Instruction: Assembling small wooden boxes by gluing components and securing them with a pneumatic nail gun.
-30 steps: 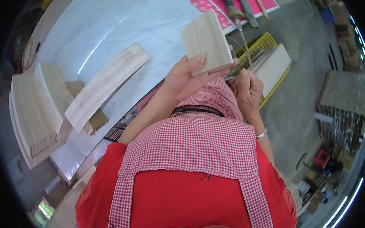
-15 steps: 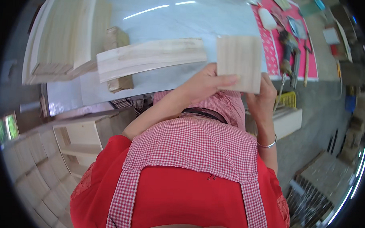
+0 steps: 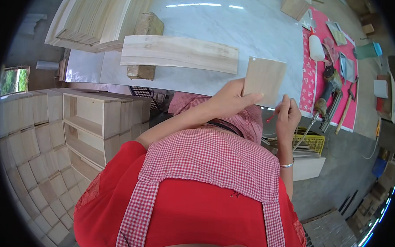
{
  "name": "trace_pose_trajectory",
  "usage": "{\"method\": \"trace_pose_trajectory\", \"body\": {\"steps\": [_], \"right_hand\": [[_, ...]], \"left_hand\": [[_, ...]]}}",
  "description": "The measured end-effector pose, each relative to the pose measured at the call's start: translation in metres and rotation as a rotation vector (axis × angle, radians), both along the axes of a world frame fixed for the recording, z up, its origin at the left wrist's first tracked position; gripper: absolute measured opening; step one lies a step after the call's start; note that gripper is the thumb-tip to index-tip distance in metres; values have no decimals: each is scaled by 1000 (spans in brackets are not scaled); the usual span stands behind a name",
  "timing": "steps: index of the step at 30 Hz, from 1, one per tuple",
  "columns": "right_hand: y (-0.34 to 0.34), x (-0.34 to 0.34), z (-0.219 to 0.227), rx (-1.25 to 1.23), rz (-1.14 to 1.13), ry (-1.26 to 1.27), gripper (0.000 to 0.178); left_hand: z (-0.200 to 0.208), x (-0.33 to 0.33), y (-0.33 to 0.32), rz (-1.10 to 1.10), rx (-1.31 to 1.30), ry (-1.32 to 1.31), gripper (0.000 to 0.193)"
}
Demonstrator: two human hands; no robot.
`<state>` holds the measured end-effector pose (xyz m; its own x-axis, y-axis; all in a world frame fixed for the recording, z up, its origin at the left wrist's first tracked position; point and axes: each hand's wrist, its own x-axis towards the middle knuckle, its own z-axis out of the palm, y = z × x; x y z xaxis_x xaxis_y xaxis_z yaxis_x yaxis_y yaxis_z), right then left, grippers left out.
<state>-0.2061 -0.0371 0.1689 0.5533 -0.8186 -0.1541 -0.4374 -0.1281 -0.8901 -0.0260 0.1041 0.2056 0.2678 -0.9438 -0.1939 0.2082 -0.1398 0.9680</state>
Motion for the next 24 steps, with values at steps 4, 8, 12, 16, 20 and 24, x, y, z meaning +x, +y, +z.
{"method": "trace_pose_trajectory", "body": {"steps": [4, 8, 12, 16, 20, 24], "right_hand": [[13, 23, 24, -165, 62, -152, 31], [21, 42, 19, -357, 194, -286, 37], [12, 50, 17, -192, 369, -277, 41], [14, 54, 9, 76, 364, -351, 38], [17, 53, -6, 61, 306, -403, 31], [20, 53, -10, 111, 172, -377, 29]], "left_hand": [[-2, -8, -12, 171, 60, -369, 35], [-16, -18, -22, 277, 50, -605, 29], [-12, -30, -23, 276, 79, -958, 30], [-18, -36, -19, 293, 59, -1148, 36], [-19, -33, -17, 294, 24, -1253, 40], [-19, -23, -19, 231, 5, -1223, 47]]}}
